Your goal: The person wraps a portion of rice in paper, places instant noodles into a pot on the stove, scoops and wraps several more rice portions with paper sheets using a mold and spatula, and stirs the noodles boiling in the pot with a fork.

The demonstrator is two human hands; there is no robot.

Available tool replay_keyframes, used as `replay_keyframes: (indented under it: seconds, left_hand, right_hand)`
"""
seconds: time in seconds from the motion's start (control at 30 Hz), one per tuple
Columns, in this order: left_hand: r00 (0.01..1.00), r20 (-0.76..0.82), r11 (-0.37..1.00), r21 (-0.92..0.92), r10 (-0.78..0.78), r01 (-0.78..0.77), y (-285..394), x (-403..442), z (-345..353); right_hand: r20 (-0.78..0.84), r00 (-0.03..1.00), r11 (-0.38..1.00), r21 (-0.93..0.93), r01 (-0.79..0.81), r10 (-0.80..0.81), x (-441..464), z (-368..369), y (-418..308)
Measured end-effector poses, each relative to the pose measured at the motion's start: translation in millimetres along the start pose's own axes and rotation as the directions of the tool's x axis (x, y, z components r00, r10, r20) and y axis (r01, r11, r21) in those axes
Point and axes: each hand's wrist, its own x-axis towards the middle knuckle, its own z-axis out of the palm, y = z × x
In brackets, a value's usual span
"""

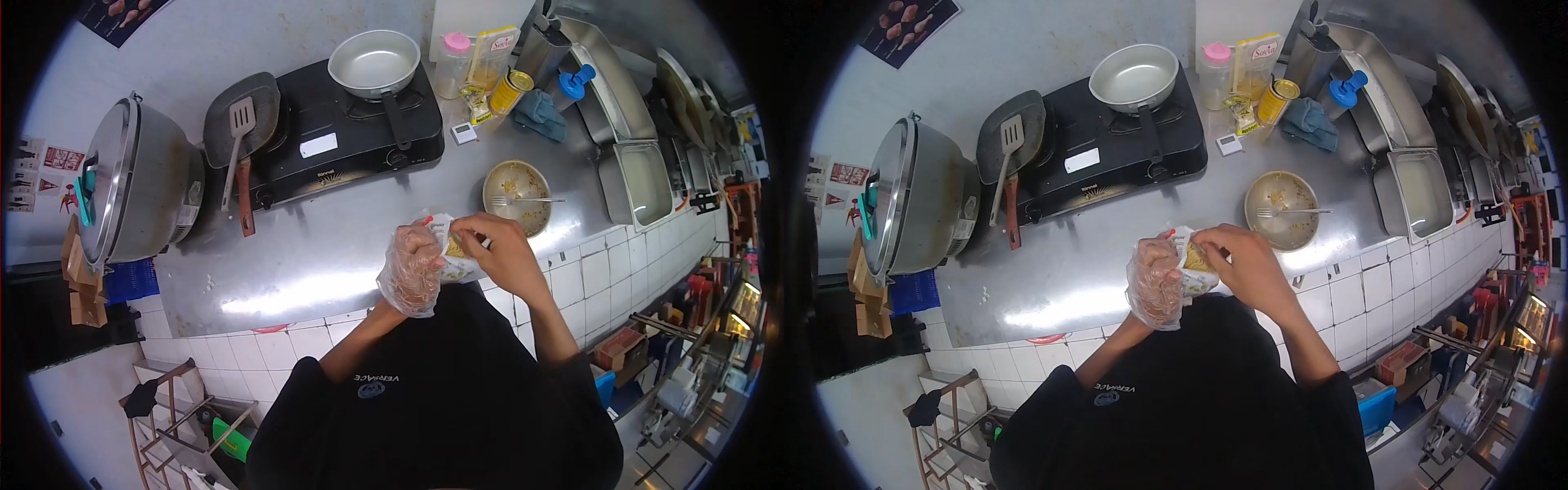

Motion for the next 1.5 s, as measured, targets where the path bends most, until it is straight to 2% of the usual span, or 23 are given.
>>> replay_keyframes:
  seconds: [0.03, 0.1, 0.23, 0.33, 0.37, 0.4, 0.43, 0.47, 0.5, 0.57, 0.63, 0.7, 0.77, 0.83, 0.87, 0.93, 0.97, 1.03, 1.13, 1.27, 1.37, 1.43, 1.5]
  left_hand:
    - [1.000, 0.030, 1.000, 0.007, 0.005, -0.005, 0.0, -1.9, -2.5]
    - [0.998, 0.064, 1.000, 0.010, 0.012, -0.013, -2.5, -6.5, -5.8]
    - [0.999, 0.054, 1.000, 0.019, -0.005, 0.004, -14.1, -17.8, -2.9]
    - [0.998, 0.037, 0.999, 0.015, -0.049, 0.048, -5.8, -16.0, -2.9]
    - [0.996, 0.024, 0.996, 0.018, -0.086, 0.086, -3.6, -13.0, -2.7]
    - [0.996, 0.029, 0.996, 0.012, -0.084, 0.084, -6.7, -14.6, -1.7]
    - [0.999, 0.049, 0.998, 0.062, 0.011, -0.014, -12.7, -18.0, -1.2]
    - [0.992, 0.070, 0.987, 0.111, 0.106, -0.114, -17.2, -19.5, -1.1]
    - [0.991, 0.073, 0.988, 0.105, 0.109, -0.116, -18.4, -19.8, -1.9]
    - [0.975, 0.156, 0.979, 0.106, 0.157, -0.174, -18.9, -21.2, -4.5]
    - [0.973, 0.195, 0.980, 0.126, 0.125, -0.152, -12.1, -11.9, -6.9]
    - [0.969, 0.227, 0.980, 0.153, 0.093, -0.130, -13.4, -6.4, -3.0]
    - [0.990, 0.134, 0.989, 0.146, -0.040, 0.020, -24.8, -11.3, 1.4]
    - [0.985, 0.170, 0.981, 0.192, -0.037, 0.003, -43.4, -23.7, 4.8]
    - [0.978, 0.205, 0.972, 0.236, -0.036, -0.014, -52.8, -29.8, 7.1]
    - [0.966, 0.258, 0.959, 0.278, -0.022, -0.053, -56.4, -21.6, 10.6]
    - [0.967, 0.253, 0.959, 0.277, -0.018, -0.055, -58.8, -20.9, 12.7]
    - [0.985, 0.172, 0.953, 0.303, -0.032, -0.022, -65.5, -21.5, 16.6]
    - [0.992, 0.121, 0.943, 0.334, -0.046, 0.003, -72.9, -22.0, 18.0]
    - [0.996, 0.078, 0.936, 0.351, -0.050, 0.020, -86.1, -24.8, 17.2]
    - [0.996, 0.041, 0.913, 0.404, -0.073, 0.051, -98.9, -29.7, 16.1]
    - [0.997, -0.003, 0.928, 0.365, -0.077, 0.073, -104.4, -34.8, 13.9]
    - [0.993, -0.025, 0.937, 0.329, -0.117, 0.119, -107.8, -39.9, 8.8]
  right_hand:
    - [-0.003, 1.000, 1.000, 0.002, -0.002, 0.002, 1.5, 3.4, 8.5]
    - [-0.165, 0.984, 0.989, 0.141, -0.050, 0.074, 3.7, 13.1, 31.6]
    - [-0.234, 0.958, 0.957, 0.271, -0.102, 0.168, 2.1, 25.7, 40.3]
    - [-0.015, 0.996, 0.966, 0.244, -0.081, 0.087, -0.5, 19.0, 31.3]
    - [-0.021, 0.996, 0.966, 0.246, -0.084, 0.092, 1.4, 13.5, 24.5]
    - [0.199, 0.956, 0.939, 0.226, -0.259, 0.216, 3.5, 6.2, 14.2]
    - [0.405, 0.854, 0.891, 0.169, -0.421, 0.326, 4.4, 1.8, 8.8]
    - [0.395, 0.875, 0.924, 0.136, -0.357, 0.280, 3.5, 3.6, 12.8]
    - [0.389, 0.876, 0.923, 0.136, -0.359, 0.284, 3.2, 9.5, 22.6]
    - [0.315, 0.947, 0.994, 0.069, -0.085, 0.059, 1.7, 21.6, 42.6]
    - [0.278, 0.957, 0.990, 0.095, -0.108, 0.078, 0.4, 22.8, 37.3]
    - [0.141, 0.983, 0.989, 0.071, -0.133, 0.122, -0.8, 16.6, 24.1]
    - [0.108, 0.987, 0.992, 0.031, -0.125, 0.121, 1.9, 9.9, 16.4]
    - [0.049, 0.998, 0.991, -0.124, 0.045, -0.039, 5.8, 10.8, 13.8]
    - [0.047, 0.998, 0.991, -0.124, 0.043, -0.037, 5.9, 12.6, 10.2]
    - [-0.037, 0.999, 0.952, -0.306, 0.012, -0.024, 8.6, 14.2, 3.4]
    - [-0.037, 0.999, 0.951, -0.310, 0.015, -0.028, 9.3, 13.7, 3.3]
    - [-0.103, 0.977, 0.921, -0.363, 0.139, -0.188, 11.0, 13.4, 3.7]
    - [-0.142, 0.948, 0.882, -0.425, 0.201, -0.285, 17.9, 9.9, -1.4]
    - [-0.146, 0.934, 0.890, -0.378, 0.253, -0.327, 24.5, 9.9, -16.8]
    - [-0.185, 0.931, 0.877, -0.433, 0.210, -0.314, 35.1, 9.0, -18.7]
    - [-0.038, 0.969, 0.929, -0.296, 0.224, -0.245, 43.2, 8.5, -9.5]
    - [-0.039, 0.976, 0.952, -0.232, 0.198, -0.212, 50.9, 6.8, -9.8]
